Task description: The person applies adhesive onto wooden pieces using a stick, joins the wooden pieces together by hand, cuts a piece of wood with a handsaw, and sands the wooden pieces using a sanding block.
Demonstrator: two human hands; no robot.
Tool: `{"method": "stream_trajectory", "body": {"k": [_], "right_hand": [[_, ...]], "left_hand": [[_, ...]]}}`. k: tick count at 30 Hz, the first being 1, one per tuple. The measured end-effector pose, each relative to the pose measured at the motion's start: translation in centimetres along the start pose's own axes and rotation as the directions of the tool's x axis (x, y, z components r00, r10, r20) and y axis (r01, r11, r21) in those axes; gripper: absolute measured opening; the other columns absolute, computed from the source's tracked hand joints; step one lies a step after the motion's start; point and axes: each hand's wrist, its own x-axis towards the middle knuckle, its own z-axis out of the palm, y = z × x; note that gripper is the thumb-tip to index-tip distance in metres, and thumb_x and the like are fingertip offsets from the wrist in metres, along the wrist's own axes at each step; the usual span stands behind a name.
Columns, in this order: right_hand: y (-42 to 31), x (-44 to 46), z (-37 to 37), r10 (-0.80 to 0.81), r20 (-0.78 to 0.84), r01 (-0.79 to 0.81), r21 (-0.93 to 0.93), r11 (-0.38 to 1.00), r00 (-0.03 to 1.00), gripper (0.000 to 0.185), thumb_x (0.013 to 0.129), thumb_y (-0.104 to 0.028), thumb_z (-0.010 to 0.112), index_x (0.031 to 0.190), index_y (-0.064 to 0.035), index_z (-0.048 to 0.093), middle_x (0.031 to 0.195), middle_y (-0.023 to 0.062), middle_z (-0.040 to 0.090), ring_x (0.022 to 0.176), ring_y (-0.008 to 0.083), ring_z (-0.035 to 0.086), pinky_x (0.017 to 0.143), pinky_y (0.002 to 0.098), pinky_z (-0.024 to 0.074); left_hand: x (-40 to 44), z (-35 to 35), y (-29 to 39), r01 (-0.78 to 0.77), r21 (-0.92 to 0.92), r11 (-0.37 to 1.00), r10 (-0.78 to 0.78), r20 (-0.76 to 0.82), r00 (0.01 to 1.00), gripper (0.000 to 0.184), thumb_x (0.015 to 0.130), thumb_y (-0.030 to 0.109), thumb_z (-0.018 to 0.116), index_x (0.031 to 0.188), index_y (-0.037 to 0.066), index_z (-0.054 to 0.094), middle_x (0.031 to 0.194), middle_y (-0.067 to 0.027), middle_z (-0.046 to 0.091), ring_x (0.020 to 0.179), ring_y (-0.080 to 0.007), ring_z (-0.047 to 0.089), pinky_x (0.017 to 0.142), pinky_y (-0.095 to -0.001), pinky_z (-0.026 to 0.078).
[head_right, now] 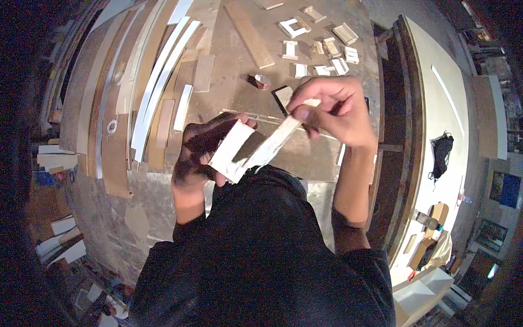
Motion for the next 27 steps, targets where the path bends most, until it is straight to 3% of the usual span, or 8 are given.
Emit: {"method": "stream_trajectory", "body": {"k": [2, 6, 9, 12, 17, 18, 19, 27], "right_hand": [[0.3, 0.0, 0.5, 0.052, -0.006, -0.052, -0.037, 0.998, 0.999, 0.010, 0.081, 0.012, 0.064, 0.087, 0.0061, 0.068, 0.079, 0.0094, 0.066, 0.054, 0.0083, 0.057, 0.044, 0.0198, 0.0453], [1.0, -0.2, -1.6, 0.098, -0.051, -0.101, -0.070, 0.992, 0.994, 0.007, 0.083, 0.008, 0.066, 0.089, 0.0059, 0.068, 0.077, 0.0085, 0.066, 0.053, 0.0077, 0.057, 0.044, 0.0197, 0.0443], [0.8, -0.4, -2.0, 0.041, -0.064, -0.043, -0.023, 0.999, 0.997, 0.006, 0.085, 0.005, 0.067, 0.091, 0.0058, 0.068, 0.075, 0.0084, 0.065, 0.052, 0.0081, 0.056, 0.044, 0.0201, 0.0436], [0.6, -1.0, -0.9, 0.037, -0.070, -0.036, 0.008, 0.999, 0.997, 0.007, 0.084, 0.005, 0.068, 0.090, 0.0064, 0.068, 0.076, 0.0093, 0.065, 0.052, 0.0092, 0.057, 0.044, 0.0205, 0.0437], [0.8, -2.4, 1.4, -0.051, -0.151, 0.070, 0.120, 0.990, 0.987, 0.010, 0.081, 0.009, 0.067, 0.091, 0.0090, 0.065, 0.076, 0.0133, 0.063, 0.049, 0.0136, 0.058, 0.042, 0.0228, 0.0450], [1.4, -3.3, 1.4, -0.047, -0.235, 0.090, 0.175, 0.980, 0.971, 0.012, 0.081, 0.007, 0.069, 0.091, 0.0080, 0.062, 0.073, 0.0127, 0.062, 0.049, 0.0141, 0.058, 0.040, 0.0229, 0.0454], [1.7, -3.7, 1.6, -0.062, -0.261, 0.128, 0.243, 0.962, 0.963, 0.014, 0.082, 0.004, 0.071, 0.087, 0.0057, 0.058, 0.070, 0.0122, 0.061, 0.047, 0.0147, 0.058, 0.039, 0.0234, 0.0460], [0.3, -6.6, 3.6, 0.191, -0.301, -0.098, 0.298, 0.950, 0.934, 0.015, 0.087, 0.002, 0.064, 0.099, 0.0076, 0.058, 0.074, 0.0135, 0.065, 0.047, 0.0155, 0.058, 0.042, 0.0261, 0.0491]], "left_hand": [[-0.1, 0.8, 0.0, 0.042, 0.268, 0.962, -0.011, -0.116, 0.993, 0.094, 0.073, 0.066, 0.068, 0.128, -0.009, 0.055, 0.123, -0.0220, 0.062, 0.115, -0.0317, 0.062, 0.101, -0.0439, 0.047], [0.0, 0.3, -0.5, -0.053, 0.322, 0.945, 0.070, -0.043, 0.997, 0.096, 0.071, 0.066, 0.071, 0.128, -0.009, 0.055, 0.118, -0.0205, 0.065, 0.112, -0.0308, 0.063, 0.101, -0.0436, 0.047], [0.0, 0.7, -0.7, 0.031, 0.170, 0.985, 0.002, -0.191, 0.982, 0.094, 0.071, 0.064, 0.073, 0.128, -0.009, 0.055, 0.118, -0.0202, 0.066, 0.110, -0.0292, 0.064, 0.100, -0.0429, 0.047], [0.1, -0.6, -0.4, -0.027, 0.098, 0.995, 0.021, 0.065, 0.998, 0.086, 0.062, 0.023, 0.091, 0.135, -0.001, 0.051, 0.133, -0.0184, 0.055, 0.121, -0.0259, 0.056, 0.096, -0.0357, 0.053], [0.4, 0.5, 0.5, -0.057, 0.086, 0.995, 0.067, -0.120, 0.990, 0.089, 0.058, 0.013, 0.092, 0.134, -0.004, 0.050, 0.131, -0.0177, 0.055, 0.122, -0.0269, 0.056, 0.097, -0.0352, 0.054], [0.3, 1.0, -0.2, -0.107, 0.213, 0.971, 0.155, -0.225, 0.962, 0.095, 0.055, 0.033, 0.094, 0.131, -0.006, 0.052, 0.125, -0.0186, 0.060, 0.118, -0.0259, 0.058, 0.105, -0.0407, 0.044], [0.3, 0.4, 0.0, -0.181, 0.219, 0.959, 0.217, -0.151, 0.964, 0.087, 0.058, 0.011, 0.092, 0.132, -0.006, 0.050, 0.131, -0.0203, 0.054, 0.117, -0.0283, 0.058, 0.086, -0.0360, 0.060], [0.8, 1.6, 0.5, -0.204, 0.274, 0.940, 0.261, -0.194, 0.946, 0.077, 0.065, 0.000, 0.084, 0.133, -0.006, 0.049, 0.130, -0.0217, 0.053, 0.117, -0.0284, 0.058, 0.084, -0.0363, 0.061]]}}
